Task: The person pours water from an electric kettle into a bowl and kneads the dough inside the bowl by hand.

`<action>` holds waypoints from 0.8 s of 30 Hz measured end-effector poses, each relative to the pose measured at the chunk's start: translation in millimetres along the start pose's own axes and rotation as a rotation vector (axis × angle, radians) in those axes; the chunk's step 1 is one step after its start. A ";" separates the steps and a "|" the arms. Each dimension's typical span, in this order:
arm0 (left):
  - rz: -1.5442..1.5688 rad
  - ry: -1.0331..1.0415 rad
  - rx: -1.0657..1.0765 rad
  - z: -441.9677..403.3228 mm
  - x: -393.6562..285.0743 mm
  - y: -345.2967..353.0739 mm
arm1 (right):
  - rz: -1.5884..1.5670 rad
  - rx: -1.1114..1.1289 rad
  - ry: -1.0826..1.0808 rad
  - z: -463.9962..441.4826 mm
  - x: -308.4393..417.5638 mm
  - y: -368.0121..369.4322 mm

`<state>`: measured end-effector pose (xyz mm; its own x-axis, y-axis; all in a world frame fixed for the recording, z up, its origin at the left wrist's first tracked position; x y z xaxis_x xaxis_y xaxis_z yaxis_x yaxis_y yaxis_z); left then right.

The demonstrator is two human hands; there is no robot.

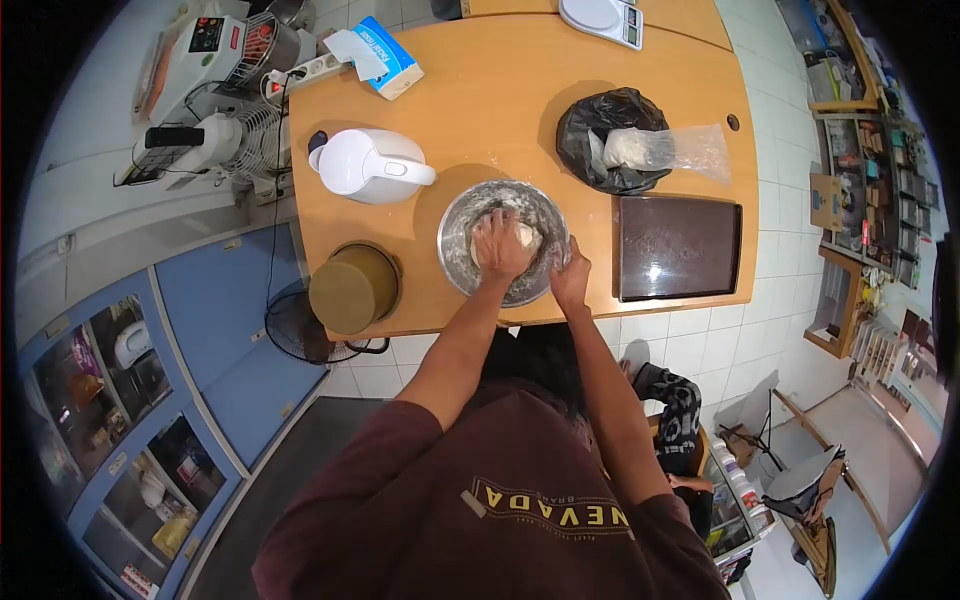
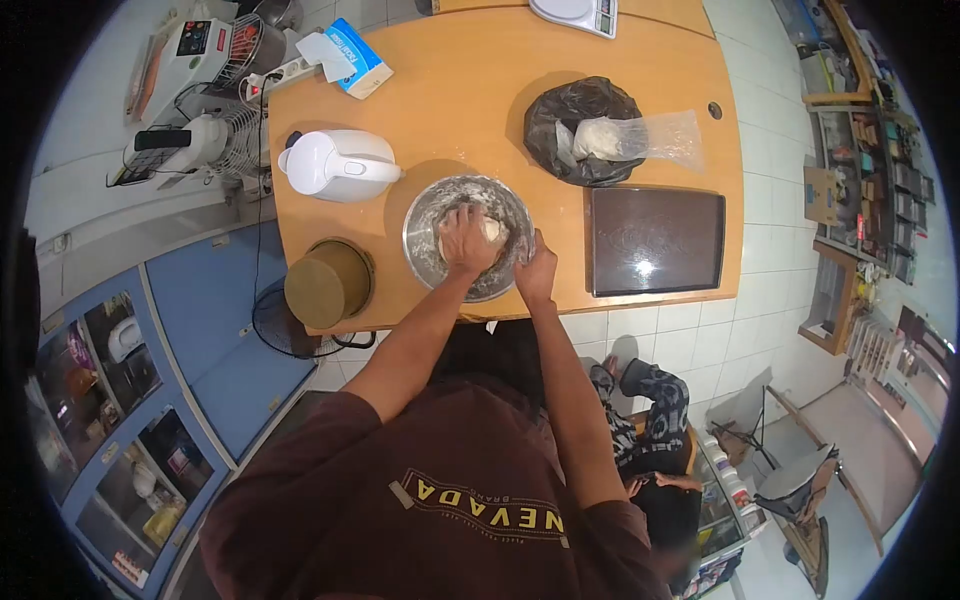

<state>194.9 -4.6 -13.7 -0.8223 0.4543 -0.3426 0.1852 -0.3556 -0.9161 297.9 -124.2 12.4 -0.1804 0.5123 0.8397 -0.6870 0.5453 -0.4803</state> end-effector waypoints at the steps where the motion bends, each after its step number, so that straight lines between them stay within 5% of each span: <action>1: 0.035 -0.078 -0.048 -2.2 -2.0 -1.7 | 0.000 -0.001 0.000 -0.1 0.0 0.2; 5: 0.122 -0.425 -0.267 -5.5 8.9 14.5 | 0.053 -0.092 -0.050 4.1 8.7 2.0; 8: 0.181 -0.478 -0.278 -6.3 20.7 27.1 | 0.061 -0.132 -0.034 2.3 8.1 4.4; 14: 0.285 -0.067 -0.079 0.1 36.4 30.9 | 0.039 -0.197 0.039 8.3 0.8 5.0; 21: 0.126 0.217 0.399 -12.7 47.2 21.9 | 0.069 -0.241 0.062 9.1 -7.0 0.9; 24: -0.119 0.328 0.641 -18.5 15.0 -38.8 | 0.066 -0.229 0.007 10.5 -4.6 -1.4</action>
<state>185.4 31.1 12.9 -0.5950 0.7056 -0.3850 -0.3300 -0.6512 -0.6834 292.3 -134.3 11.9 -0.2138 0.5561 0.8031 -0.4964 0.6463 -0.5796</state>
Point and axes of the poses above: each hand's wrist, its own z-axis away from the middle knuckle, its own y-axis out of the palm, x = y × z, the point moved 5 cm from there along -z, towards the middle knuckle, and after that the axes turned 3 degrees about -z, right-handed, at the moved point
